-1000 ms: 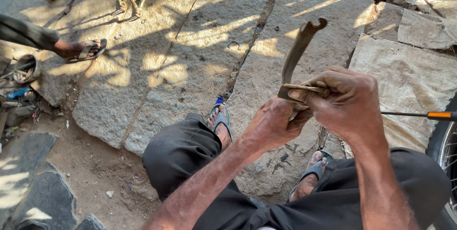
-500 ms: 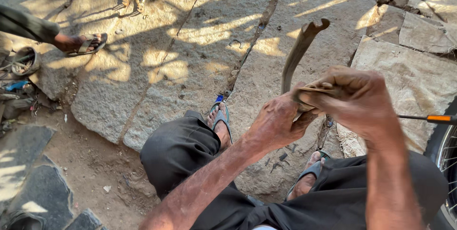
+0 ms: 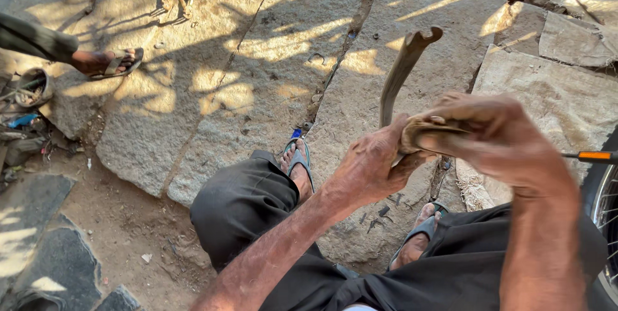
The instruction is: The person sits on the ground and uses a sanding block to clean and smooth a curved metal bicycle fork. They repeatedly rub the block along the metal surface, turning the part to access different areas.
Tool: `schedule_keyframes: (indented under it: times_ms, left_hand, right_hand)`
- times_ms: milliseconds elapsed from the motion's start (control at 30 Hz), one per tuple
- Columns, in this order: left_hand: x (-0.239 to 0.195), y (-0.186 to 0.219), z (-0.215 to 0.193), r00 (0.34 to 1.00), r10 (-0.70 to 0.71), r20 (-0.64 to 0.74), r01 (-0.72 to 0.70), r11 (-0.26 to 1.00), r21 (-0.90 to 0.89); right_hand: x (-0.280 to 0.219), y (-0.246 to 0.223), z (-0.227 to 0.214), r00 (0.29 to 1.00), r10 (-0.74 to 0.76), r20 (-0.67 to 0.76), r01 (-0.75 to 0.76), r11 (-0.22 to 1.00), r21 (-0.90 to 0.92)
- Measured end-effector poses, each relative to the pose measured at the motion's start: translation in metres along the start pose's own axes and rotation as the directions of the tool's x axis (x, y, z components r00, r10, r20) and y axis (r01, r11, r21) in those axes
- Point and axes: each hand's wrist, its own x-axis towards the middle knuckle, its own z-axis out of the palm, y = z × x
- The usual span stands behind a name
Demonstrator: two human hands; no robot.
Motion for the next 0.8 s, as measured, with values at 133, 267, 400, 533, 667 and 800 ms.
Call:
schedule_keyframes:
  times_ms: [133, 267, 400, 533, 667, 800]
  left_hand:
    - [-0.005, -0.003, 0.005, 0.998, -0.062, -0.011, 0.062, 0.995, 0.077]
    - [-0.005, 0.0, 0.002, 0.991, -0.12, 0.058, 0.119, 0.992, 0.029]
    - [-0.005, 0.002, -0.001, 1.0, -0.013, -0.007, 0.013, 0.999, -0.032]
    - [-0.005, 0.001, -0.002, 0.996, -0.083, 0.026, 0.082, 0.996, 0.029]
    - [-0.005, 0.0, 0.002, 0.999, -0.046, -0.011, 0.046, 0.999, -0.005]
    - [-0.007, -0.005, 0.004, 0.967, -0.222, 0.128, 0.216, 0.975, 0.059]
  right_hand:
    - [0.002, -0.001, 0.015, 0.955, 0.015, -0.296, -0.095, 0.962, -0.257]
    - [0.001, 0.002, 0.013, 0.973, 0.029, -0.228, -0.09, 0.961, -0.263]
    - [0.0, 0.011, 0.006, 0.985, 0.029, -0.167, -0.048, 0.993, -0.111]
    - [-0.004, 0.017, 0.005, 0.959, -0.032, -0.28, -0.083, 0.917, -0.389]
    - [0.001, 0.004, 0.007, 0.994, -0.002, -0.108, -0.006, 0.997, -0.074]
    - [0.001, 0.018, 0.015, 0.909, -0.199, -0.366, 0.014, 0.893, -0.45]
